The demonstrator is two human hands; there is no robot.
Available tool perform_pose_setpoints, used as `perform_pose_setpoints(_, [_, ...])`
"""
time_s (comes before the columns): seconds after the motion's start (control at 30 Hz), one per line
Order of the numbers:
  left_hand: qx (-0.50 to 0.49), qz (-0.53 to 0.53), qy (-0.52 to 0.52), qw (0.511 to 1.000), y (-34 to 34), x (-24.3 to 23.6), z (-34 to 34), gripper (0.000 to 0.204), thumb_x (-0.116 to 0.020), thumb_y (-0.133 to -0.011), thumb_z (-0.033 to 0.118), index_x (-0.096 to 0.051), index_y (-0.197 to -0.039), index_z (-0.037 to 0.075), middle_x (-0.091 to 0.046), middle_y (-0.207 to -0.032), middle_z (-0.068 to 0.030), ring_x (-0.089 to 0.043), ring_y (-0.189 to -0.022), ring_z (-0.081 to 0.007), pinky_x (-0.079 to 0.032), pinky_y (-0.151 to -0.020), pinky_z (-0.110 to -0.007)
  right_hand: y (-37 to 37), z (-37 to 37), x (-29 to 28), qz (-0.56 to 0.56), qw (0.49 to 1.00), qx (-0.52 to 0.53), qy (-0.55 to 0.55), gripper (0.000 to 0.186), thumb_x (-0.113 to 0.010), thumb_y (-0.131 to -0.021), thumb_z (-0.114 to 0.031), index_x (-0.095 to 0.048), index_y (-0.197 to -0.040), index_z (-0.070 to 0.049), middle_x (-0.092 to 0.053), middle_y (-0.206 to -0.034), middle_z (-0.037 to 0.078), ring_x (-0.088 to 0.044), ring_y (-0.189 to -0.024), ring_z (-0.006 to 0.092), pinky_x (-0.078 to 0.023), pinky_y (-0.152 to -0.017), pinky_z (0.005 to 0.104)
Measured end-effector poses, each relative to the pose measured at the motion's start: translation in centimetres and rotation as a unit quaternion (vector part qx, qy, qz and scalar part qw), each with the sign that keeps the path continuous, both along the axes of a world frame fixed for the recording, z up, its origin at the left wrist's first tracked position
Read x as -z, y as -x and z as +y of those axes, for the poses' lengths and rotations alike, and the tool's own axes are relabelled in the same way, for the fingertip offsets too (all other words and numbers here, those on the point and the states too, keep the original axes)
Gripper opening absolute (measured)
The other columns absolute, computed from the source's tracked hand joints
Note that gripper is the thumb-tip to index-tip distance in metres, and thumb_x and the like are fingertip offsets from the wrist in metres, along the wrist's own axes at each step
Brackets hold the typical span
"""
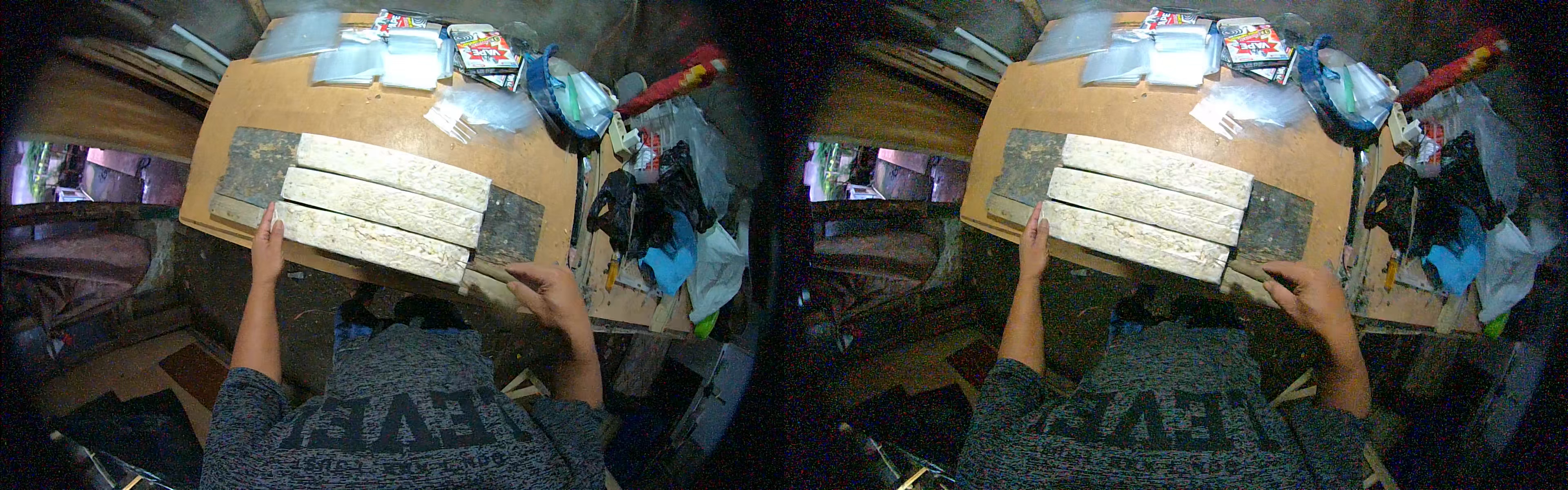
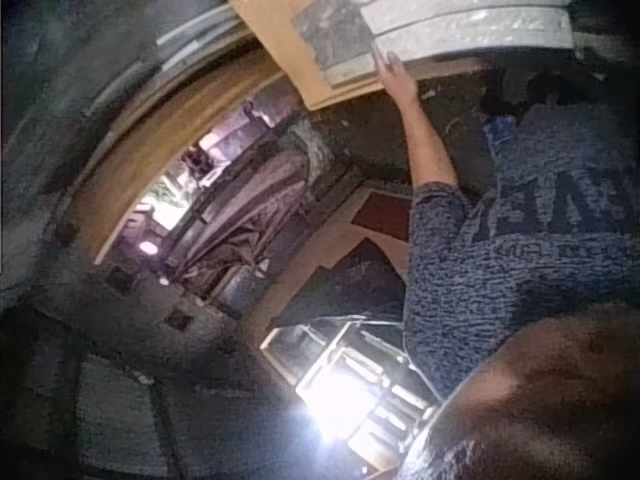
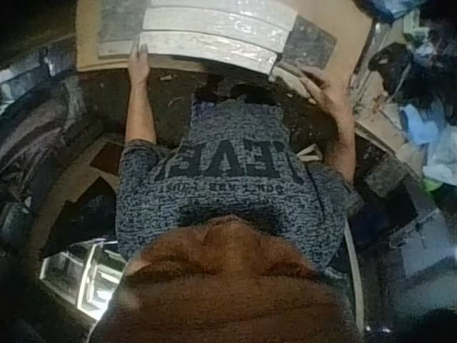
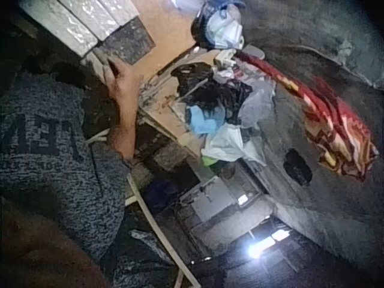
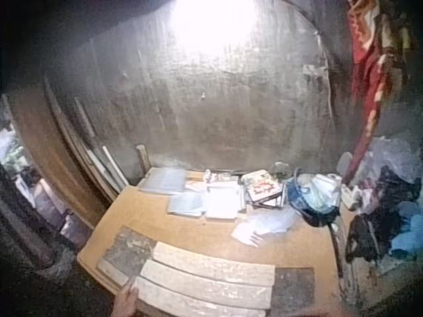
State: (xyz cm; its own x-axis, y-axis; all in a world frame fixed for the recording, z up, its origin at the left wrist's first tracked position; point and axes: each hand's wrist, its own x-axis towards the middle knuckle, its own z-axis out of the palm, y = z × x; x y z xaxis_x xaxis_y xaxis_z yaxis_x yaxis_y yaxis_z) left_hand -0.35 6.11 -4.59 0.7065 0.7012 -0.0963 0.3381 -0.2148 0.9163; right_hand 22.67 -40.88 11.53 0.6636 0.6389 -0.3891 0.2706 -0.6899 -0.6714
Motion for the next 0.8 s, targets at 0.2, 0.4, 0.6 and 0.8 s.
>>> perform_pose_setpoints(0.2, [-0.005, 0.025, -0.008, 1.000, -0.5, -0.8, -0.4, 0.050, -0.051, -0.106, 0.024, -0.044, -0.151, 0.004, -0.049, -0.149, -0.0180, -0.047, -0.137, -0.0243, -0.036, -0.112, -0.034, 0.0, 0.3, -0.7, -0.089, 0.995, -0.026, 0.034, 0.030, -0.074, -0.086, -0.025, -0.074, -0.111, -0.009, -0.073, -0.102, 0.018, -0.070, -0.093, 0.0378, -0.056, -0.080, 0.0430])
perform_pose_setpoints(0.4, [-0.002, 0.002, 0.019, 1.000, -0.3, -0.4, -0.3, 0.050, -0.051, -0.106, 0.022, -0.044, -0.151, 0.003, -0.048, -0.151, -0.0171, -0.046, -0.138, -0.0241, -0.036, -0.112, -0.034, 0.0, 1.5, 2.4, -0.118, 0.991, -0.059, -0.019, 0.028, -0.073, -0.087, -0.024, -0.075, -0.111, -0.009, -0.072, -0.101, 0.018, -0.069, -0.092, 0.0368, -0.055, -0.080, 0.0411])
perform_pose_setpoints(0.6, [-0.001, 0.017, -0.019, 1.000, -0.4, -1.0, -0.5, 0.050, -0.051, -0.106, 0.022, -0.043, -0.152, 0.003, -0.048, -0.152, -0.0164, -0.046, -0.138, -0.0233, -0.036, -0.112, -0.034, -0.9, 0.6, 3.7, 0.112, 0.991, 0.052, -0.045, 0.033, -0.073, -0.090, -0.025, -0.073, -0.116, -0.005, -0.075, -0.107, 0.013, -0.070, -0.097, 0.0233, -0.054, -0.086, 0.0356])
perform_pose_setpoints(0.8, [0.004, 0.018, -0.026, 1.000, -0.6, -1.2, -0.6, 0.050, -0.051, -0.106, 0.021, -0.043, -0.151, 0.002, -0.048, -0.151, -0.0162, -0.046, -0.137, -0.0227, -0.035, -0.113, -0.033, -0.5, -1.3, 6.6, 0.136, 0.984, 0.071, -0.087, 0.032, -0.073, -0.091, -0.023, -0.073, -0.117, -0.004, -0.075, -0.107, 0.009, -0.068, -0.100, 0.0186, -0.052, -0.090, 0.0336])
